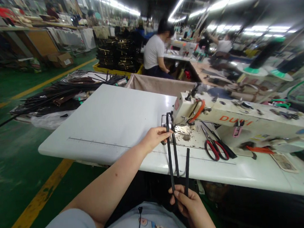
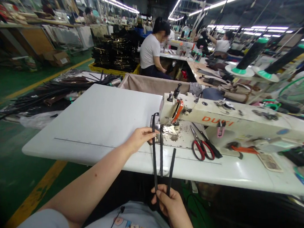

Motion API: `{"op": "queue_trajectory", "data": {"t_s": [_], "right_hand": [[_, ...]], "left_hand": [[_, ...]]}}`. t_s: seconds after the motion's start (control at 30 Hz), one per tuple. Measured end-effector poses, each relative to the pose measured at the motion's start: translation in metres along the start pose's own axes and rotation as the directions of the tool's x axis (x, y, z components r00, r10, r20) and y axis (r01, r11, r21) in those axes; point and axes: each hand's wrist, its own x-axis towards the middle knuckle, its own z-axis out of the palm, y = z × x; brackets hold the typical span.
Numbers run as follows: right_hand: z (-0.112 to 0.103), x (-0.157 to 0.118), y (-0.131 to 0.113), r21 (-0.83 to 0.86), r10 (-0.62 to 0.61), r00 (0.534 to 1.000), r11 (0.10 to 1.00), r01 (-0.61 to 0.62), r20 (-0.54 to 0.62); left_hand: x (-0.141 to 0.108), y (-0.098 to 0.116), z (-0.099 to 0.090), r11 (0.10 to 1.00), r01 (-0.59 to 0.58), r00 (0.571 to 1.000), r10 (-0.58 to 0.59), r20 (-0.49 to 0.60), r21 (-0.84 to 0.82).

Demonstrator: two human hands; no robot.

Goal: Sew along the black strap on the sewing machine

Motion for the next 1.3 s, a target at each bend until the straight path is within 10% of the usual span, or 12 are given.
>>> {"op": "queue_trajectory", "data": {"t_s": [0.77, 1.3], "right_hand": [[-0.004, 0.002, 0.002, 0.192, 0.024, 0.995, 0.98, -0.043, 0.1], [0.015, 0.022, -0.059, 0.066, -0.224, 0.972, 0.971, 0.229, -0.073]], "left_hand": [[0.003, -0.007, -0.002, 0.972, -0.123, 0.982, 0.149, -0.119, 0.203], [-0.008, 0.004, 0.007, 0.986, -0.109, 0.984, 0.089, 0.153, 0.125]]}}
